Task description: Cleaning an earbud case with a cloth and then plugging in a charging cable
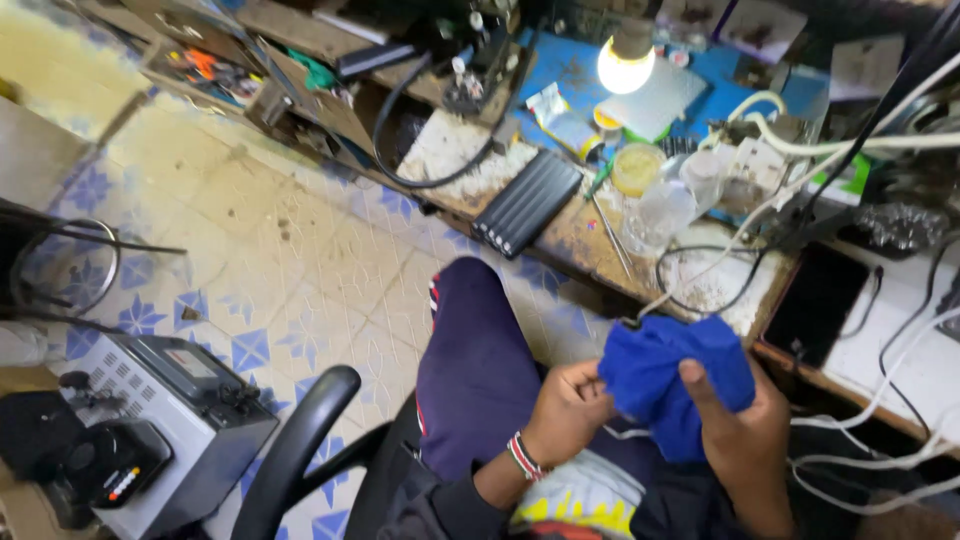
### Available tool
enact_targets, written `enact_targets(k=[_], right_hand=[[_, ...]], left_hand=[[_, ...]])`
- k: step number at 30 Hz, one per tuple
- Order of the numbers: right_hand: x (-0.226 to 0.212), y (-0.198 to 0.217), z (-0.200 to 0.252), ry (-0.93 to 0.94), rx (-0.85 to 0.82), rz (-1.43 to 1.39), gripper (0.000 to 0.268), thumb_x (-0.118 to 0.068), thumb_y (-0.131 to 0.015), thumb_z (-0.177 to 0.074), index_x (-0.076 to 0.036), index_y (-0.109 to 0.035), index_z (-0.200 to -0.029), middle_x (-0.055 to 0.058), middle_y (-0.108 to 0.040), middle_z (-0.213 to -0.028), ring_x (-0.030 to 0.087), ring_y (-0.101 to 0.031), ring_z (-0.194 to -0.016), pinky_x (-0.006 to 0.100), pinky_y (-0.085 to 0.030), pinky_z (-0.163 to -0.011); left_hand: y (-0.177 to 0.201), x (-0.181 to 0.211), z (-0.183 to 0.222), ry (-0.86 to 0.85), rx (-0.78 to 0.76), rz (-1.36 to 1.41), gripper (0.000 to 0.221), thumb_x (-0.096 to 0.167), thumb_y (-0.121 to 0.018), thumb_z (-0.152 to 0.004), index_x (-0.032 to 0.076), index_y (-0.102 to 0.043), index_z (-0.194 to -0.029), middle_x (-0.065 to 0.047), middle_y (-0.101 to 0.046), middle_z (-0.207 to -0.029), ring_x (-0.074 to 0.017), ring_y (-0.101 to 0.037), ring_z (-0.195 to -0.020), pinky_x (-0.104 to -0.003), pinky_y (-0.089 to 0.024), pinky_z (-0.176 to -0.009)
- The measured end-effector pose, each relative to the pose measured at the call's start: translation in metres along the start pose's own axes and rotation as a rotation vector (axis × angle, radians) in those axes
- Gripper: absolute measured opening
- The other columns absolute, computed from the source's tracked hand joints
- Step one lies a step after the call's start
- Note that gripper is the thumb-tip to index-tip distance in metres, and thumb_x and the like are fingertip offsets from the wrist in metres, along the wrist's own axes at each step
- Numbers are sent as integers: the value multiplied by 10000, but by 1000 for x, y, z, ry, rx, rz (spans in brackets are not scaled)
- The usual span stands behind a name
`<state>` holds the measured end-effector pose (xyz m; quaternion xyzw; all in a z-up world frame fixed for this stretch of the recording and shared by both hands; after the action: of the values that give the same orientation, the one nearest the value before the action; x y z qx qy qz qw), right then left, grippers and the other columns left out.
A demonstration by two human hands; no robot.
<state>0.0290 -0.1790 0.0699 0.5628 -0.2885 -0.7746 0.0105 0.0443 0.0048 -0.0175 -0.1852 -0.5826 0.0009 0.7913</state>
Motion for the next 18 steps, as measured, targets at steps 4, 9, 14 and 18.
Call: enact_targets(k=[4,9,14,18], right_hand=[[17,29,-4,29,252,-352,382,-379,-733,-947,-118,-685,-1221,-1,-717,-1130,104,-682,-1008,280,-586,-936],[-19,58,-5,26,287,-759,756,-594,-812,-773,-141,-641,-1355,51,-743,-1319,181,-765,-1223,336,-691,-1136],[-20,65,-1,-90,327,-826,804,-566,-809,-724,-181,-647,-1411,15,-746,-1346,171,-788,-1220,343,-682,-1172],[-23,55,-2,85,236,-746,810,-603,-784,-800,-146,-581,-1436,60,-704,-1295,205,-752,-1213,383,-695,-1125]], left_hand=[[-9,14,9,51,-79,298,372,179,-765,-923,-25,-687,-1224,-125,-757,-954,-128,-736,-779,-223,-619,-730],[-5,25,15,94,-25,397,448,126,-766,-906,-52,-661,-1303,-183,-747,-1090,-177,-746,-818,-271,-662,-757],[-6,29,14,119,1,383,434,125,-735,-932,-54,-654,-1319,-157,-744,-1026,-177,-742,-790,-263,-658,-727],[-8,23,12,124,-6,401,434,107,-727,-936,-66,-646,-1326,-166,-744,-1026,-192,-743,-793,-273,-663,-745]])
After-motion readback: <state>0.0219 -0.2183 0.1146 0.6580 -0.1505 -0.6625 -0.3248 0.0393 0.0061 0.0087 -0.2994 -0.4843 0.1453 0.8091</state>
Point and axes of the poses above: each hand's wrist, its own z-axis away from the middle knuckle, its own y-axis out of the back of the hand, x = y × z, the point moved 7 cm from there along -z, towards the middle knuckle
